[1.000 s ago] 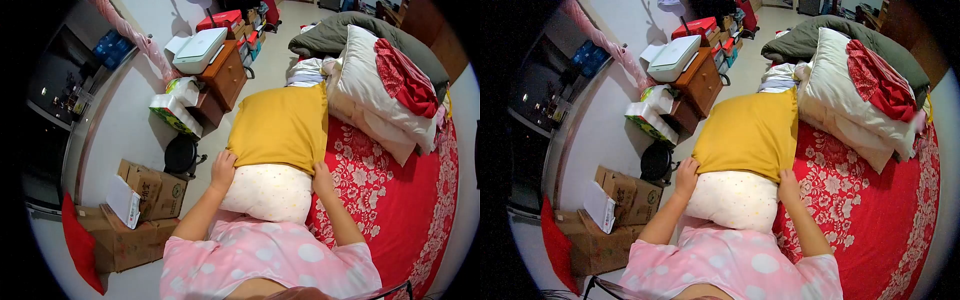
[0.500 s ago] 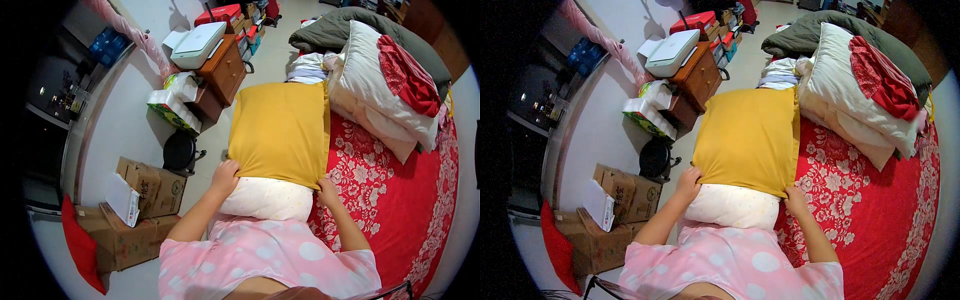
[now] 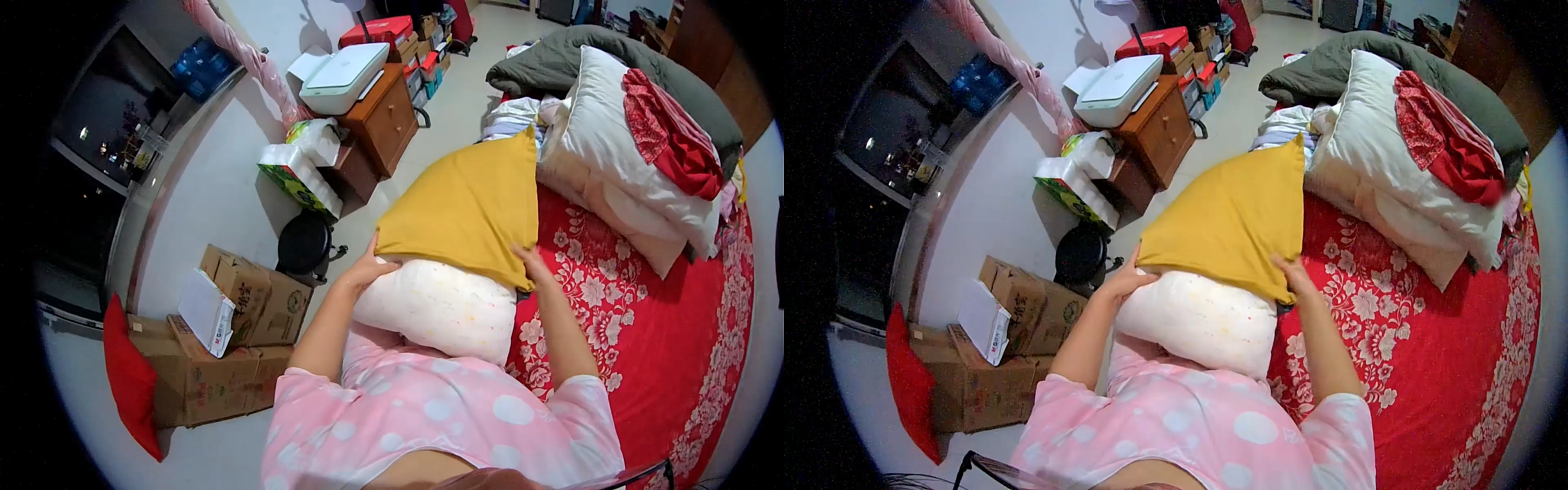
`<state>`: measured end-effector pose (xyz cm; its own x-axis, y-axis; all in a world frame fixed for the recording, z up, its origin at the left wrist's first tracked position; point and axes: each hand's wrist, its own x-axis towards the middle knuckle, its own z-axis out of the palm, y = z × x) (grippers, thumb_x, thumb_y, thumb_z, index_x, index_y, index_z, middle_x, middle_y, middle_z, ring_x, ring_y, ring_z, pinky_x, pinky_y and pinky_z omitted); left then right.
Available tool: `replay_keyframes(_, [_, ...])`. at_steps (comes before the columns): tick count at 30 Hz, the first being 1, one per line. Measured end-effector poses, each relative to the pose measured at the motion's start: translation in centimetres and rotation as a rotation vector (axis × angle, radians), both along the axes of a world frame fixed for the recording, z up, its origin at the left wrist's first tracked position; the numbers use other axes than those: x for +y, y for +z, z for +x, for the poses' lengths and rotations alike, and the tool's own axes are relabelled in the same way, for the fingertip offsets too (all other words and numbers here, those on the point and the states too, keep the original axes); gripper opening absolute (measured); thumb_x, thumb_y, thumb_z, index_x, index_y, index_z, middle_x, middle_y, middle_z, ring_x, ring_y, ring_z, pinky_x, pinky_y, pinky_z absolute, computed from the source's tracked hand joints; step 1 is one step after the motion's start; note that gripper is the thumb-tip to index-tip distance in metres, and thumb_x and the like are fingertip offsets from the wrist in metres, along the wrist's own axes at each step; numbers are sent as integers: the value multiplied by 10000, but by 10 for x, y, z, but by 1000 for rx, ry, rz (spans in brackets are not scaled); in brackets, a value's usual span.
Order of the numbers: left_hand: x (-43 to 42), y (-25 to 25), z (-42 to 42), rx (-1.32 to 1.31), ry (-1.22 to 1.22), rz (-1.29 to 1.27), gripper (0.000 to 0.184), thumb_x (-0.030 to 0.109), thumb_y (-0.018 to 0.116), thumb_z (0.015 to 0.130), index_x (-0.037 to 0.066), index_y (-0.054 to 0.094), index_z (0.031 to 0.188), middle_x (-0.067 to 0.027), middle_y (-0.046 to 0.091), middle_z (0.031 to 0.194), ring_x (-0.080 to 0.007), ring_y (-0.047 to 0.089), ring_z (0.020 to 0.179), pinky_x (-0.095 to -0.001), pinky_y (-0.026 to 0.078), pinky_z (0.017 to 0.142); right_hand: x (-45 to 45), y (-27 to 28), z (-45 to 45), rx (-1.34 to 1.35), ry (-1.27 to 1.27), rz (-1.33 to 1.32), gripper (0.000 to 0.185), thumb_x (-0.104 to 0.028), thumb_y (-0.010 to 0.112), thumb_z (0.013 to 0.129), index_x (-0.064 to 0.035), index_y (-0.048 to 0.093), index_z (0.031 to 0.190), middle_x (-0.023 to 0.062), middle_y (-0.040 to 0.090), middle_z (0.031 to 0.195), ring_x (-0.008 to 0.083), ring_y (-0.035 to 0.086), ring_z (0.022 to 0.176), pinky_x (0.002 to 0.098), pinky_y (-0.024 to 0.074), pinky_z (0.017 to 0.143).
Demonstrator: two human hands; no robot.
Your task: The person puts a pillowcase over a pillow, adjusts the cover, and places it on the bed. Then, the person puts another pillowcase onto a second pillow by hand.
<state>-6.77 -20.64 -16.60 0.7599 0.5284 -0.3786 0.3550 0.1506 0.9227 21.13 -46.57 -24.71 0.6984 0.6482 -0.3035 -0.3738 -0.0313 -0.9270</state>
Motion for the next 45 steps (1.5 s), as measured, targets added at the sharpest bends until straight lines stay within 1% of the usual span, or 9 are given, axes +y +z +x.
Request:
replay_keyframes(8, [-23,23,41,-121,178,430,740,12,672,669,19,404,1359,-102,579,1201,-209,543,1124,-320,428,956,51,89,12,-468,69,148,437,79,530,753,33,549,1187,100,635,1114,202,604,1017,315,460,904])
replay_keyframes(13, [-43,6,79,-318,187,403,752,70,714,738,52,365,1403,-138,529,1267,-260,507,1181,-343,400,995,12,45,88,-727,-123,153,458,46,571,741,39,541,1199,127,639,1107,217,602,1021,311,458,891])
replay_keyframes(17, [-47,-26,93,72,-74,695,738,230,710,805,71,337,1421,-190,389,1394,-305,387,1300,-350,337,1061,-47,12,77,-869,-160,-545,589,-26,617,776,7,427,1332,205,562,1196,329,543,1114,385,430,961])
replay_keyframes(20, [-48,-20,82,150,-145,641,751,341,684,825,55,328,1422,-206,392,1406,-316,397,1297,-360,323,1073,-93,-37,57,-730,-42,-672,701,-128,666,789,-17,342,1401,222,529,1213,331,516,1141,398,430,958])
replay_keyframes(23, [-31,-29,56,180,-165,553,796,369,699,807,30,314,1415,-228,414,1388,-345,422,1281,-383,352,1059,-121,-43,18,-555,-113,-387,724,-165,677,800,-20,323,1414,208,502,1258,303,514,1134,383,438,949])
replay_keyframes(32, [-54,-5,-6,145,-146,207,734,303,672,853,24,281,1408,-212,546,1235,-273,582,1077,-354,478,882,-151,-87,-73,-166,-14,-308,796,-278,610,904,-121,111,1504,186,321,1461,291,407,1274,383,362,1030])
replay_keyframes(38, [-57,2,3,125,-99,514,681,259,687,838,-1,323,1351,-239,570,1192,-294,628,1018,-352,503,833,-122,71,-76,-79,-32,-110,904,-122,712,758,-104,191,1496,130,288,1484,263,322,1339,360,346,1056])
replay_keyframes(43, [-64,17,24,4,-182,514,725,168,732,781,-12,314,1345,-223,584,1167,-274,624,1029,-347,503,856,-129,82,-56,-244,73,53,872,-45,724,690,-161,334,1462,114,299,1468,237,363,1304,320,437,974])
replay_keyframes(45, [-69,19,32,-37,-189,516,732,108,738,757,-4,317,1345,-189,582,1171,-238,616,1028,-342,496,867,-129,76,-55,-361,106,-224,995,19,727,647,-150,229,1491,125,276,1453,258,357,1301,315,434,985])
